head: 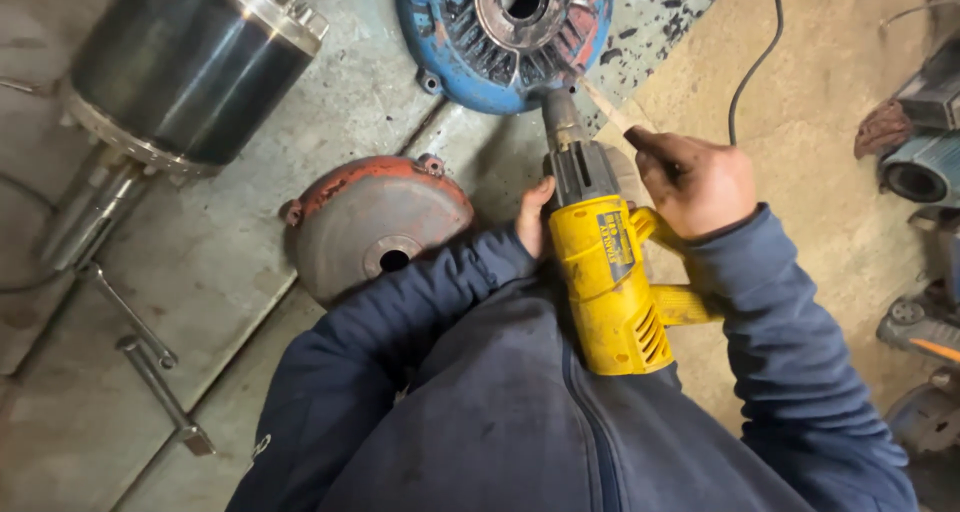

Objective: The person uses a yellow heat gun to apply heat to a blue circular metal part while simultaneously scraping its surface with a metal tool. The person works on the part's edges and center, removing dark residue that falls onto the workbench.

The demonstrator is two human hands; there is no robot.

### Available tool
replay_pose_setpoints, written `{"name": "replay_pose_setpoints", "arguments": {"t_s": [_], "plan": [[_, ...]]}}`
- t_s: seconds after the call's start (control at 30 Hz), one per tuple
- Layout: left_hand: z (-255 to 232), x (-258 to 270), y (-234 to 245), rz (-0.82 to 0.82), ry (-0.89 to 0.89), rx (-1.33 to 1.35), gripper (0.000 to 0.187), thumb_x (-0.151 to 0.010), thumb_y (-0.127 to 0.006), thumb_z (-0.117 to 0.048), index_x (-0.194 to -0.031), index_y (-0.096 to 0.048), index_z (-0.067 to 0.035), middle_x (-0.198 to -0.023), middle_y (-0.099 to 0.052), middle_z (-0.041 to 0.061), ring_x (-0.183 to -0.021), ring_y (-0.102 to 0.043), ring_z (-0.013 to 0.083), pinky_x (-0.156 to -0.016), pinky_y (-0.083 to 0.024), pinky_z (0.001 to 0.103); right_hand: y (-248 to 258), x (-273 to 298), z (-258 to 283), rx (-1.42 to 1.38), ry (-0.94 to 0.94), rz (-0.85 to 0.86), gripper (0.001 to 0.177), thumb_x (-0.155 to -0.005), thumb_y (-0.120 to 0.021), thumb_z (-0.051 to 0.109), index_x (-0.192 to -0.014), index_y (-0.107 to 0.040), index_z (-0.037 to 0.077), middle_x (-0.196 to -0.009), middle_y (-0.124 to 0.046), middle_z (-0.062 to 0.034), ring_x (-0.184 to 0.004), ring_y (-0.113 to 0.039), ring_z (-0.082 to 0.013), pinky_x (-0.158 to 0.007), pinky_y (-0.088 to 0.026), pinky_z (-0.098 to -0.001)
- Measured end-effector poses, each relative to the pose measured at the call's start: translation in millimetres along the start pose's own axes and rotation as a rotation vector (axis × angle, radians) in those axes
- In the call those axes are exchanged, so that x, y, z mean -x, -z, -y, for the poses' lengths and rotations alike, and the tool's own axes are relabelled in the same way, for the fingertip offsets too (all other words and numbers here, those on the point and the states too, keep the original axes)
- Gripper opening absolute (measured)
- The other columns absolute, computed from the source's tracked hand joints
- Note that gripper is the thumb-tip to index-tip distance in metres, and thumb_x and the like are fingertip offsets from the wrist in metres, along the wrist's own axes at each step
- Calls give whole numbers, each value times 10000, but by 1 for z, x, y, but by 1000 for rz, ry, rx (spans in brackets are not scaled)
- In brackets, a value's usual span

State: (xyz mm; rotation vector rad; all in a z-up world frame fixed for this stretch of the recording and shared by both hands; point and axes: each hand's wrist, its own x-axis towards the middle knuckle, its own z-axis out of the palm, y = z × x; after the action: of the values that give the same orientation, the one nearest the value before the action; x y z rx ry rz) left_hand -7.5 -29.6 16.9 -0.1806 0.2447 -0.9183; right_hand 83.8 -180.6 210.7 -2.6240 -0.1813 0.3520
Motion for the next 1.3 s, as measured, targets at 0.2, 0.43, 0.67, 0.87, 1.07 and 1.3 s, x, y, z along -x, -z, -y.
{"name": "replay_pose_setpoints", "arguments": {"t_s": [0.2,0.43,0.67,0.87,1.07,1.3], "plan": [[-16,-1,6,26,92,140,1030,-889,-468,-780,-1451,-481,83,-1443,-562,300,-1314,-579,436,-1143,-434,543,-9,-3,1,29,-23,-16,256,-984,-698,137,-1228,-771,116,-822,-702,-162,-670,-688,-315,-639,-552,-397],[-3,8,44,-120,54,10,909,-972,-509,-699,-1457,-530,70,-1391,-617,270,-1248,-629,400,-1137,-476,517,-36,13,0,193,-32,-151,267,-971,-732,167,-1236,-765,153,-774,-683,-128,-616,-652,-320,-578,-526,-424],[-12,17,33,-139,-6,-45,897,-942,-508,-680,-1426,-530,75,-1355,-640,271,-1210,-649,396,-1112,-481,515,-41,14,-2,144,-41,-164,278,-966,-727,156,-1242,-752,147,-787,-686,-119,-655,-669,-313,-596,-534,-416],[-15,13,34,-156,-29,-76,912,-922,-495,-691,-1405,-540,81,-1346,-644,287,-1208,-650,402,-1106,-482,505,-50,8,-8,-226,-131,-168,278,-1003,-685,78,-1277,-693,119,-823,-692,-98,-662,-660,-183,-623,-524,-318],[-12,10,50,-289,-138,-224,827,-986,-537,-623,-1420,-523,81,-1315,-627,290,-1175,-642,423,-1091,-497,541,-92,13,-49,-547,-300,-95,374,-1007,-669,66,-1381,-650,55,-735,-555,-23,-641,-466,-70,-576,-408,-272],[-25,33,17,-117,58,-149,1079,-827,-503,-797,-1449,-494,86,-1440,-570,302,-1282,-604,415,-1129,-465,517,-78,4,-48,-898,-626,139,173,-965,-676,104,-1127,-668,46,-747,-634,32,-575,-539,-44,-492,-441,-249]]}}
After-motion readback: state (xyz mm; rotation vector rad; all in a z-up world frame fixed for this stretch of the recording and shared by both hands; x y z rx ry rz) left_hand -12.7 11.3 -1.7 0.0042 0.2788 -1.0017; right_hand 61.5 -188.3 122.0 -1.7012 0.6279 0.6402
